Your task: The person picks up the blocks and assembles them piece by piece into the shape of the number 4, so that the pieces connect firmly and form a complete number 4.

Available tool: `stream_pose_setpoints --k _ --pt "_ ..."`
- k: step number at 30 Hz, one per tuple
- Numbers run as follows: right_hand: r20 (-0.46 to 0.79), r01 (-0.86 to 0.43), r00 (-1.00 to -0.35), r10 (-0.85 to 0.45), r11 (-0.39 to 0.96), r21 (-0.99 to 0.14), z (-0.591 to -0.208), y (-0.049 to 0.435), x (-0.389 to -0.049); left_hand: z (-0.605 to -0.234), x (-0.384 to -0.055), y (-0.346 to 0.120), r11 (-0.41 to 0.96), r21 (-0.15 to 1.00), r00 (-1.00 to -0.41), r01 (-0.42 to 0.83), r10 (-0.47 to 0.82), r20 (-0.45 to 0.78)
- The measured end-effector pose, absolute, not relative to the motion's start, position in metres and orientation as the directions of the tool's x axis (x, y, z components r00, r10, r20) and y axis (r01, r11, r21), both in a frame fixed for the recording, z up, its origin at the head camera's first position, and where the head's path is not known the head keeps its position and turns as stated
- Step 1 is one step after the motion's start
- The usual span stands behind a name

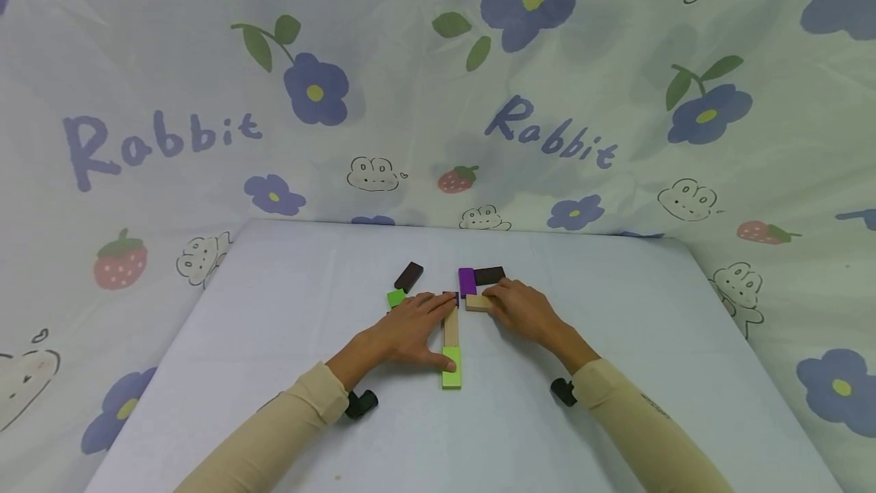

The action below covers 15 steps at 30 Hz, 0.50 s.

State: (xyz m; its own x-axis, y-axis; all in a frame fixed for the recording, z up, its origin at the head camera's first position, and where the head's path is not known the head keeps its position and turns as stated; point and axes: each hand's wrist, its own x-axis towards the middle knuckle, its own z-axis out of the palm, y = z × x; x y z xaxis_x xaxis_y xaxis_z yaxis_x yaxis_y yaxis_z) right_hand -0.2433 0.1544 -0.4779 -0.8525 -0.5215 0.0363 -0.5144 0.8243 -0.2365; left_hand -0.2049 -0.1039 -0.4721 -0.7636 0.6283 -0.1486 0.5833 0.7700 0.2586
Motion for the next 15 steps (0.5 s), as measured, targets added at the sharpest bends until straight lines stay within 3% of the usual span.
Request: stream_pose_setpoints --k 15 --pt "0.023 -0.511 -0.854 -0.52 0.829 -0.228 -0.4754 0.1441 -0.2483 -0.4697 -0.2034 -0.1039 0.769 0.263 -0.762 0.583 0.629 -0.15"
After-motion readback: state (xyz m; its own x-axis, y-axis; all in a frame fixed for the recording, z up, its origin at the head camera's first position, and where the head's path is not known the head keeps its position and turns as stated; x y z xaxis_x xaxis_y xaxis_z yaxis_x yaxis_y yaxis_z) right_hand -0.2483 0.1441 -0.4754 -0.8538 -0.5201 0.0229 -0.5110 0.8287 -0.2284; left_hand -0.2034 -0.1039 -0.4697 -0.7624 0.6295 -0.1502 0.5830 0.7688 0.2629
